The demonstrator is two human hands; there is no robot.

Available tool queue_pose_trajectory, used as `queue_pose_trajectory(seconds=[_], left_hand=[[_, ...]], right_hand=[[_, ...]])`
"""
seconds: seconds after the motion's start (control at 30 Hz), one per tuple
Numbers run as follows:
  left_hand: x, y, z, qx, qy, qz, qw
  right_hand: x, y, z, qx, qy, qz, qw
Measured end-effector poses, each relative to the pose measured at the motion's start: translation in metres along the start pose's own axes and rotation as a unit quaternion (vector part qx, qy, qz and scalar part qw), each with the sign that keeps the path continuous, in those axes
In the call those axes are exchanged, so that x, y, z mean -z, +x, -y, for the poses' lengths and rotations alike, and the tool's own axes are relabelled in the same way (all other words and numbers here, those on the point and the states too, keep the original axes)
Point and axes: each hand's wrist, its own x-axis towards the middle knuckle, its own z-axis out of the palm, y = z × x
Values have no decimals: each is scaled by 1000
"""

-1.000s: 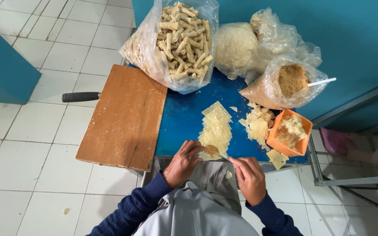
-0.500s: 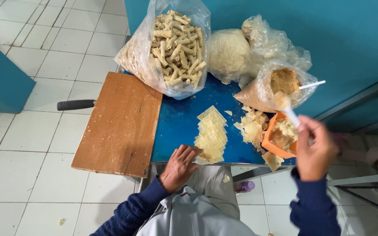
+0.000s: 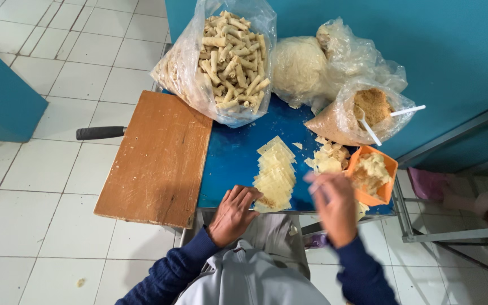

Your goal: The person sits at a small table and handles thin flat pastry sheets, stacking and folding them by hand. They scoop a brown granular filling from a plastic bag with a spoon onto the sheets and occasionally reach into a large bag of rolled tube-shaped snacks, arranging items on the table.

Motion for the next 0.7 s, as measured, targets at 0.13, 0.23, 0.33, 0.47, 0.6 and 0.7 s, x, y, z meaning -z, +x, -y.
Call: queue_pose_trajectory(seconds=[0.13, 0.23, 0.33, 0.47, 0.6, 0.7], left_hand=[[-1, -1, 1, -9, 13, 2, 1000], [-1, -1, 2, -11, 12, -4, 1000], [-3, -1, 3, -9, 16, 2, 1000], [-5, -2, 4, -20, 15, -11, 1000], [-7, -2, 6, -16, 13, -7, 1000], [-7, -2, 6, -17, 11, -7, 1000]], right_hand=[[-30, -44, 33, -69, -39, 51, 996], [-39, -56, 39, -101, -46, 54, 992], [-44, -62, 41, -103, -45, 38, 993], [-51, -64, 42, -78, -25, 18, 996], [-58, -66, 43, -80, 5, 4, 997], [-60, -67, 41, -109, -39, -13, 993]])
